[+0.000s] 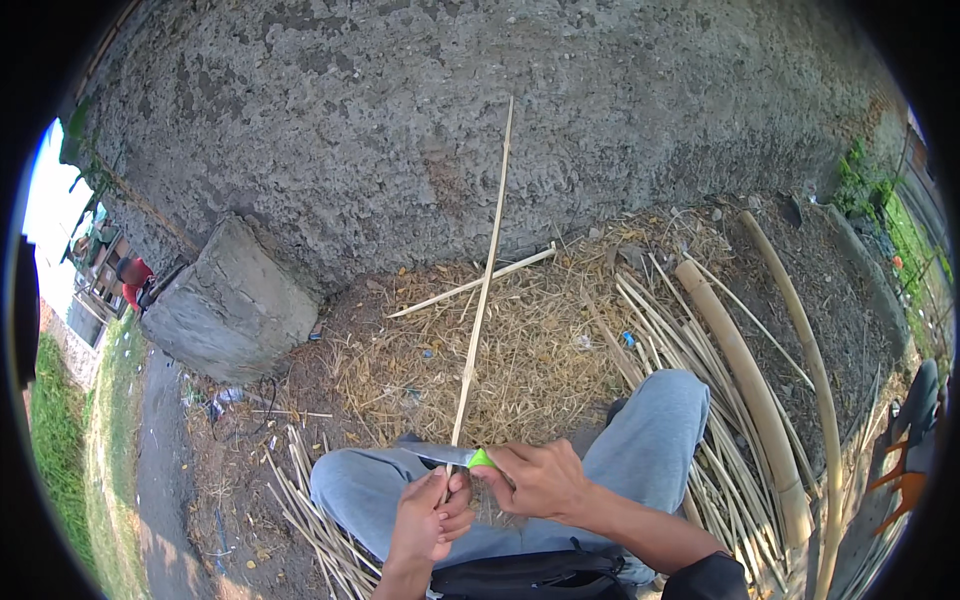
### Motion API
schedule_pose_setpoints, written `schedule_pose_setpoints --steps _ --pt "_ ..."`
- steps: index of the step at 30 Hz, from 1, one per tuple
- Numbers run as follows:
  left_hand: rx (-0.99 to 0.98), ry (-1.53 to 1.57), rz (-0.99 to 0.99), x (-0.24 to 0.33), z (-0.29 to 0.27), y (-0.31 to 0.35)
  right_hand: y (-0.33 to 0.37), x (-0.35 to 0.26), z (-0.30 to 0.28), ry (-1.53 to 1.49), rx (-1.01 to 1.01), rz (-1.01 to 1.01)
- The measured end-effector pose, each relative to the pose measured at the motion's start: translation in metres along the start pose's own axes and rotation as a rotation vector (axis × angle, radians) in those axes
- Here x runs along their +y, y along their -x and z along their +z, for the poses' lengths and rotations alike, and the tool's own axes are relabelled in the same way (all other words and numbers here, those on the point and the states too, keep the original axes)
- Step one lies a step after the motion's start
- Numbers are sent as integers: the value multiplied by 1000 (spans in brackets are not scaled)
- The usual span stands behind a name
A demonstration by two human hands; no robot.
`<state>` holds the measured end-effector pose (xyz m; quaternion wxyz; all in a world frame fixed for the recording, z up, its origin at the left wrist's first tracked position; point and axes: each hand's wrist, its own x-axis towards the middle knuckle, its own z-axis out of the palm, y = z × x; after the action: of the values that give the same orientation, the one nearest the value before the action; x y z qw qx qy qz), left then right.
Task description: The person whittles and shapes long bamboo sticks using a small knife, shaving off thin strips and then crossing two sticks together.
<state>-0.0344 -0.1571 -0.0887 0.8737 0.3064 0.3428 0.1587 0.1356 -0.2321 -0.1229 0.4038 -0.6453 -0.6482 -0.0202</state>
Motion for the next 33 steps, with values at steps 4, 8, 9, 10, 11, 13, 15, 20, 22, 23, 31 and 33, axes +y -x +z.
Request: schedule_pose_setpoints --steps 4,8,9,10,11,13,15,20,22,23,31,33 --pt "21 -17 -1 -2 -4 -2 -8 18 10 -23 86 67" --pt "14 -10 6 -4 -1 2 -9 13 6 31 34 22" --pt "19 -25 10 -6 -1 -2 -16 31 9 25 81 90" --pt "23 -40 14 -6 -1 -4 -20 41 10 18 128 159" --pt "25 -44 21 -3 -2 -5 -21 33 10 14 132 153" --pt "31 -30 8 0 1 0 -15 6 0 46 22 -50" --pt "28 -58 26 -5 1 -1 -23 30 4 -4 104 -7" --pt "24 -55 32 -3 1 1 -31 43 2 90 193 189" --pt "39 -55 10 -3 1 -1 -23 23 2 55 209 137" --pt "37 -55 9 -3 0 -2 -17 12 -1 9 156 111" --pt "110 -93 84 -2 6 2 2 -12 -5 -38 -44 98" --pt "113 -106 97 -7 4 -1 6 -4 2 20 25 78"
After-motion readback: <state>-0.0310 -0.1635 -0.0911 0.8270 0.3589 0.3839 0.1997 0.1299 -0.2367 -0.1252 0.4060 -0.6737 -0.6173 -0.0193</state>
